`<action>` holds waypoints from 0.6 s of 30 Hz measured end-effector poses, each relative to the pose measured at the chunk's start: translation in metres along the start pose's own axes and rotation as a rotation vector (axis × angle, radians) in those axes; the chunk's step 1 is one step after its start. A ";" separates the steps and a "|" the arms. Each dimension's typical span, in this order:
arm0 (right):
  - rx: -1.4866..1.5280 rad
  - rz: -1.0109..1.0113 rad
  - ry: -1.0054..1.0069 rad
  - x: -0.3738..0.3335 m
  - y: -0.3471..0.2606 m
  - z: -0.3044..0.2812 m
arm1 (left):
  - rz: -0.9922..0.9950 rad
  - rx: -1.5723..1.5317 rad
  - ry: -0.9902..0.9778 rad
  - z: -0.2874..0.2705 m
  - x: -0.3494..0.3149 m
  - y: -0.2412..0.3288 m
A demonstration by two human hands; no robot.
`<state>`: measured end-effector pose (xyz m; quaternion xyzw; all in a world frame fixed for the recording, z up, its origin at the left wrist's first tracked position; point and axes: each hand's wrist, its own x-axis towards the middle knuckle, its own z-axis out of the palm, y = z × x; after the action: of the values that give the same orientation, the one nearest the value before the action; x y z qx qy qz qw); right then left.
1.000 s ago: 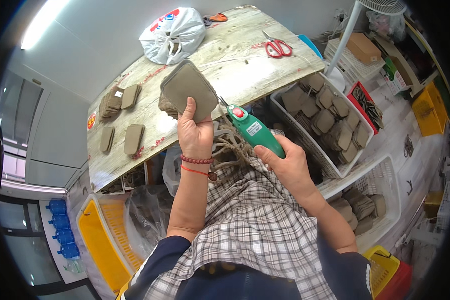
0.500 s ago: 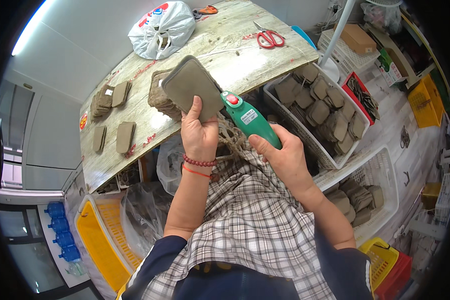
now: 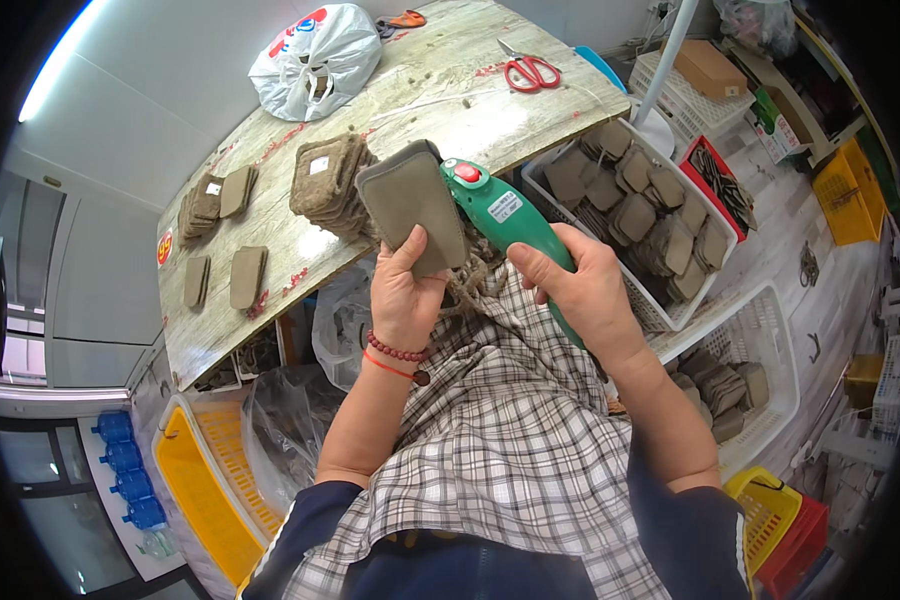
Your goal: The person uses a green electric trimmer to trim excess fabric from square pads. They pick up each pad from a stack, trim the edges, and place the finished pad into a white basket. The process is repeated for multiple pads.
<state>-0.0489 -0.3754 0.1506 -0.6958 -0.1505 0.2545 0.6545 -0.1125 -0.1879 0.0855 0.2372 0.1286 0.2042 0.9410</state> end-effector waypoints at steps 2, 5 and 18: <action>-0.014 0.005 -0.033 -0.002 -0.004 -0.005 | -0.037 0.061 -0.028 -0.007 0.000 0.007; -0.027 0.050 -0.094 -0.005 -0.008 -0.017 | -0.106 0.178 -0.076 -0.017 0.003 0.026; -0.318 -0.031 -0.122 -0.015 0.003 -0.036 | -0.309 0.612 -0.124 -0.017 0.014 0.081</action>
<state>-0.0417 -0.4143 0.1502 -0.7715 -0.2391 0.2589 0.5297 -0.1319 -0.1096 0.1093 0.4980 0.1606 -0.0036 0.8522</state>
